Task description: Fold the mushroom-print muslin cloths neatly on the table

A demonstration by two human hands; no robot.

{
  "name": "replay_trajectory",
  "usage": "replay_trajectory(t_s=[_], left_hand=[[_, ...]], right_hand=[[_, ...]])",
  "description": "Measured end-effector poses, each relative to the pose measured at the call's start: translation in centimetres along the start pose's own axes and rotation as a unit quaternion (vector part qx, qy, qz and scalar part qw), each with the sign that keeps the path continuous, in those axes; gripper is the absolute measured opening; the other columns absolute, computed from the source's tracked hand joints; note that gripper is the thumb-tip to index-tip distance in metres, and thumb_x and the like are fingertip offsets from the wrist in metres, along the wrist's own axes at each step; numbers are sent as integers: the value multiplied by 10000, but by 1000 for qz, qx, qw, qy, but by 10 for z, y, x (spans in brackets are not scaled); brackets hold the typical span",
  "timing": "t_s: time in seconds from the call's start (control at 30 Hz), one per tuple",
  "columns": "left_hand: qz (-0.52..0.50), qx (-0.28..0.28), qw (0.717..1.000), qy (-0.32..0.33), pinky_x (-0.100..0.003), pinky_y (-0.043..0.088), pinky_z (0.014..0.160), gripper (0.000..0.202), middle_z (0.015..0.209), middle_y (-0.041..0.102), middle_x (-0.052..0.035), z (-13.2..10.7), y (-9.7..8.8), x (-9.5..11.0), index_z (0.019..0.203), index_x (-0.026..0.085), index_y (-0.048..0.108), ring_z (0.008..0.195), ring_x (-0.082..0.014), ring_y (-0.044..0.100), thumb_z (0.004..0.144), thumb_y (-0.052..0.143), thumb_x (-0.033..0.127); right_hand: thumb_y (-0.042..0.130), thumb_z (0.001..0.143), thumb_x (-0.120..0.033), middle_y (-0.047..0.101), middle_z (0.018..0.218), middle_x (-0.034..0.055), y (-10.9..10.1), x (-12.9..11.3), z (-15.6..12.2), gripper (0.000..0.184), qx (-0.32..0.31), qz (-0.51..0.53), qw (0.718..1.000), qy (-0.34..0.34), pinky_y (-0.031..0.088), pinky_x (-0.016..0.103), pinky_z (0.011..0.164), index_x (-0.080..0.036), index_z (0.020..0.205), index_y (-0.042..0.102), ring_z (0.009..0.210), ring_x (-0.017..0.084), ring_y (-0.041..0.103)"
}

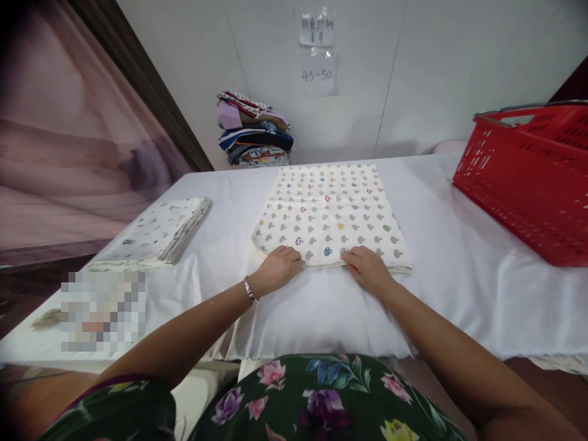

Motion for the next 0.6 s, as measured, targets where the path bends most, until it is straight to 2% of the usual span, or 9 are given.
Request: replay_trajectory(t_s=[0.37, 0.53, 0.6], left_hand=[[-23, -23, 999, -35, -305, 351, 634, 225, 765, 561, -51, 7, 0, -10, 762, 162, 591, 705, -153, 490, 863, 393, 122], [30, 43, 997, -52, -335, 352, 694, 233, 822, 567, -57, 12, -19, -23, 835, 169, 582, 785, -184, 483, 883, 364, 100], [34, 48, 998, -36, -341, 353, 716, 226, 828, 561, -61, 11, -15, -20, 846, 169, 576, 819, -191, 479, 891, 363, 106]], right_hand=[[425, 874, -206, 621, 928, 79, -1, 0, 0, 257, 0, 2, 1000, -1, 464, 354, 702, -228, 1007, 644, 857, 217, 551], [427, 878, -207, 622, 932, 79, 0, 0, 0, 255, 1, 6, 1000, -12, 465, 352, 718, -228, 1014, 642, 863, 215, 555], [426, 880, -205, 624, 930, 75, -1, -1, 0, 256, 3, 5, 1000, -16, 464, 350, 719, -235, 1012, 644, 860, 212, 555]])
Point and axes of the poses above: each hand's wrist, its own z-axis towards the middle knuckle, its own y-axis out of the palm, x = y × z, the point moved 8 cm from there along z, towards the middle knuckle
